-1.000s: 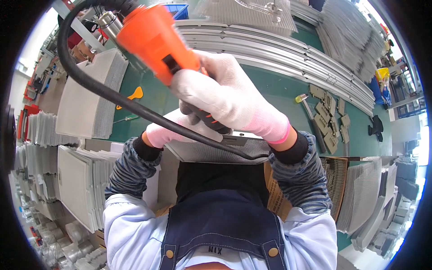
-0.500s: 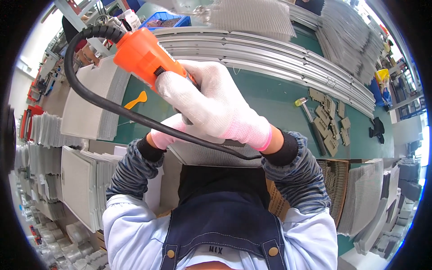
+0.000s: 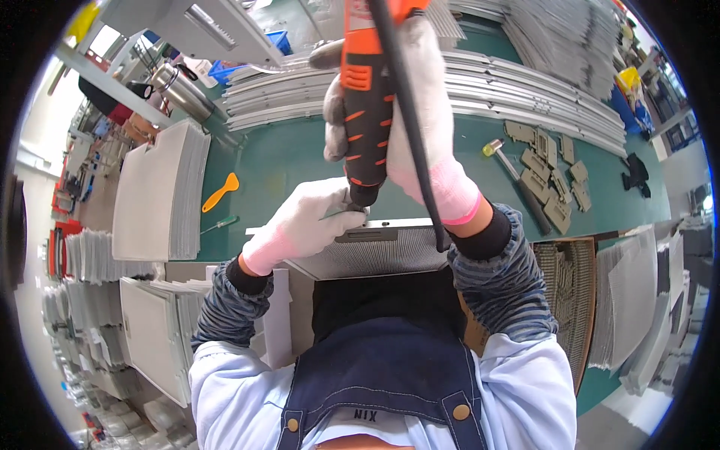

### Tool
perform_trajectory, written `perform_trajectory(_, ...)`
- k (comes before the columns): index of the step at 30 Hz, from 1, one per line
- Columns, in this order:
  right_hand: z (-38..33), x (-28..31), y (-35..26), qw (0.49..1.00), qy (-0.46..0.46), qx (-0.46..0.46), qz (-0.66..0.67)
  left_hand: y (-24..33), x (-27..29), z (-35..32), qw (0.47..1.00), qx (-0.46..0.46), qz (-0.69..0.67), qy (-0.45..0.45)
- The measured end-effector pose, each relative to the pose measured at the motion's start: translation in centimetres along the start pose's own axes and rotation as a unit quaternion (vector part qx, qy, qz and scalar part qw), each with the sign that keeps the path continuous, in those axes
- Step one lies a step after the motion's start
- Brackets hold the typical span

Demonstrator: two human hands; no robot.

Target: Assembling industrial mesh air filters by cutting mesh, fitting it into aluminum frames, and securing it with pneumatic tools.

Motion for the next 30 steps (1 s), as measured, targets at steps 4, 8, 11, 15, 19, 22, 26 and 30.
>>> perform_trajectory(4,-0.6,0.1,0.7,1.0,-0.008,0.003,-0.005,-0.2,-0.2,0.2,0.999,-0.016,-0.004,-0.042)
perform_trajectory(8,-1.3,0.7,1.7,0.999,-0.007,-0.005,0.05,-0.1,-0.5,0.3,0.998,-0.029,-0.007,-0.062)
perform_trajectory(11,-1.5,0.9,1.9,0.999,-0.008,-0.015,0.04,-0.6,-0.5,0.3,0.997,-0.025,0.005,-0.068)
perform_trajectory(15,-1.7,1.2,2.0,0.998,-0.012,0.001,0.062,-1.0,-0.7,0.2,0.997,-0.016,-0.007,-0.068)
perform_trajectory(19,-2.0,1.6,1.5,0.998,-0.032,0.025,0.051,-0.9,-0.6,0.2,0.998,-0.03,0.003,-0.06)
perform_trajectory(22,-2.2,2.0,1.5,0.995,-0.055,0.039,0.073,-0.5,-0.5,0.2,0.997,-0.041,0.028,-0.054)
perform_trajectory(26,-2.4,1.9,1.5,0.991,-0.075,0.042,0.099,-0.4,-0.6,0.1,0.997,-0.049,0.03,-0.057)
perform_trajectory(30,-2.4,1.7,1.5,0.992,-0.083,0.048,0.087,-0.6,-0.6,-0.1,0.997,-0.029,0.024,-0.064)
Point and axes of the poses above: each hand's wrist, its own z-axis towards the middle knuckle, its own x-axis out of the back of the hand, y = z × x, the point moved 6 cm from there along z, towards the middle knuckle, and after that the axes turned 15 degrees about -y, right-handed, at the moved point
